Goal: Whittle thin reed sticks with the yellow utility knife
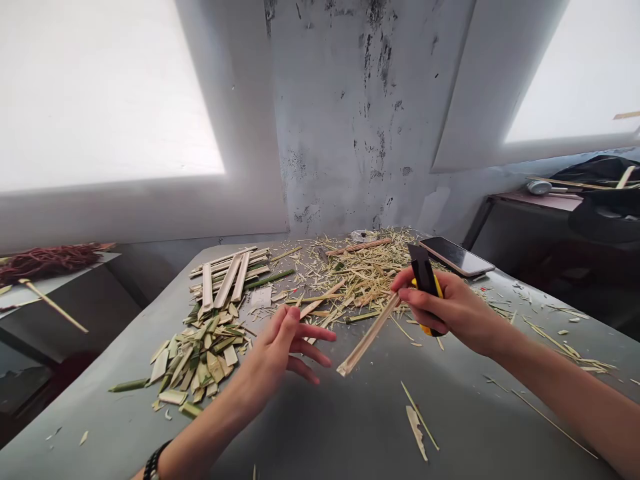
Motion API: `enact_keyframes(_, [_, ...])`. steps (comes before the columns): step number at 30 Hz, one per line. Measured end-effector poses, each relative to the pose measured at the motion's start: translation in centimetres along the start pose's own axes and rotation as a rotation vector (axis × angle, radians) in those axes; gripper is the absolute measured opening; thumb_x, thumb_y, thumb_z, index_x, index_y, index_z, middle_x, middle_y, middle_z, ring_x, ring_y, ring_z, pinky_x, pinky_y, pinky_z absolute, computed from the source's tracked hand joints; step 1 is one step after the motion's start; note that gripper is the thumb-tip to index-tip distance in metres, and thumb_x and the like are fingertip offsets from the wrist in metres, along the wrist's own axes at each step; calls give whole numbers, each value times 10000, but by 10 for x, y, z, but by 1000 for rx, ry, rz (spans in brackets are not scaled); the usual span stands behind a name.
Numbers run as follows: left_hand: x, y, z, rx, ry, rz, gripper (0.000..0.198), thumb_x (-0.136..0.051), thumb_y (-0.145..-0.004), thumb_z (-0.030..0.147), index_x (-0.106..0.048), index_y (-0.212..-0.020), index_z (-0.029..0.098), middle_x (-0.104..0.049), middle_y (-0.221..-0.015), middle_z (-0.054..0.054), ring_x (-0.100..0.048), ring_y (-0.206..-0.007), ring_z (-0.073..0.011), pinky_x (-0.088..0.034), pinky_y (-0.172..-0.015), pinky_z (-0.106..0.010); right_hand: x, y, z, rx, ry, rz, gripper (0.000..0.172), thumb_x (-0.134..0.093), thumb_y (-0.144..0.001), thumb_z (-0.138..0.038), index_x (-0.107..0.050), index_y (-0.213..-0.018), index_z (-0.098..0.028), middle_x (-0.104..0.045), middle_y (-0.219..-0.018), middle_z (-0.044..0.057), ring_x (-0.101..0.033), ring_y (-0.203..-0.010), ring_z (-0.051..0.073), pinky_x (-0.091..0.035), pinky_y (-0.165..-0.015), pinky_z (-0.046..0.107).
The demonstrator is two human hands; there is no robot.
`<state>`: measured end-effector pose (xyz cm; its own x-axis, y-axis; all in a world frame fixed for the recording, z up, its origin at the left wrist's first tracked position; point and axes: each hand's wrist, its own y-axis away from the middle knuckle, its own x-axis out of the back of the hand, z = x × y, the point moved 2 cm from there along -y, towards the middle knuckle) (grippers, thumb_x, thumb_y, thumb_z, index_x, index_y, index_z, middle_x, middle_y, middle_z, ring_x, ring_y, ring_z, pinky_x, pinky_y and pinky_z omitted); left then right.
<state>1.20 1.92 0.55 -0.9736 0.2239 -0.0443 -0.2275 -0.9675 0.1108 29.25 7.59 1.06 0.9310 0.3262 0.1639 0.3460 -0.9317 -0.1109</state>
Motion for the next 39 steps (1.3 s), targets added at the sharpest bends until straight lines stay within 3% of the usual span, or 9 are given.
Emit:
enact_keyframes(4, [-11, 7, -5, 6, -18, -183, 463, -617, -938, 578, -290, -886, 254, -741, -1141, -150, -755, -845, -218, -619, -564, -303, -11, 4, -5, -12, 119, -16, 360, -708, -887, -524, -629, -1050, -213, -441, -545, -80, -393, -437, 86, -342, -432, 235])
enact_keyframes(7, [-17, 11, -15, 32, -6, -240, 464, -713, -909, 467, -302, -912, 251, -731, -1113, -126, -740, -810, -180, -615, -565, -273, -18, 5, -5, 13, 179, -9, 345, -684, -901, -526, -648, -1060, -223, -505, -588, -55, -411, -449, 89, -368, -418, 227])
enact_keyframes(13, [-19, 8, -24, 51, -28, -227, 459, -753, -881, 387, -319, -925, 247, -716, -1048, -81, -711, -767, -146, -590, -531, -227, -19, -2, 8, 39, 291, 6, 412, -633, -924, -578, -660, -1134, -225, -715, -870, 32, -542, -535, 116, -432, -447, 237])
enact_keyframes(18, [-17, 5, -24, 104, -78, -147, 394, -725, -867, 354, -357, -952, 240, -702, -999, -46, -684, -689, -131, -560, -472, -214, -22, 2, 6, 280, 556, 230, 313, -602, -967, -518, -705, -1084, -247, -755, -962, 55, -697, -799, 205, -554, -700, 303])
enact_keyframes(22, [-19, 8, -21, 93, -234, -161, 208, -642, -898, 289, -453, -954, 221, -725, -1036, -52, -673, -721, -125, -548, -492, -194, -43, 15, 5, 500, 692, 45, 261, -589, -979, -335, -678, -1220, -287, -767, -1104, 33, -732, -940, 216, -561, -817, 322])
enact_keyframes(26, [-23, 11, -21, 61, -353, -187, 122, -611, -922, 309, -562, -984, 217, -749, -1049, -44, -686, -744, -136, -564, -530, -204, -58, 23, 9, 616, 762, -86, 309, -590, -938, -223, -653, -1238, -263, -778, -1028, 31, -734, -830, 178, -523, -704, 275])
enact_keyframes(30, [-26, 10, -22, 69, -333, -188, 158, -635, -910, 323, -589, -1015, 214, -761, -1032, -53, -688, -720, -140, -557, -514, -204, -59, 22, 12, 540, 705, -80, 179, -599, -889, -197, -675, -1042, -251, -763, -931, 5, -714, -792, 169, -487, -688, 269])
enact_keyframes(34, [-28, 9, -18, 86, -262, -203, 193, -649, -906, 352, -599, -990, 186, -746, -1033, -76, -650, -674, -119, -555, -492, -198, -59, 18, 11, 383, 634, -72, 95, -618, -919, -304, -669, -983, -256, -720, -813, -14, -655, -710, 157, -451, -662, 274])
enact_keyframes(39, [-26, 7, -13, 106, -224, -198, 327, -610, -937, 500, -609, -957, 173, -738, -974, -83, -554, -543, -77, -428, -369, -138, -57, 12, 12, 277, 598, -99, 230, -604, -960, -457, -662, -911, -240, -650, -716, -17, -578, -626, 142, -412, -582, 261])
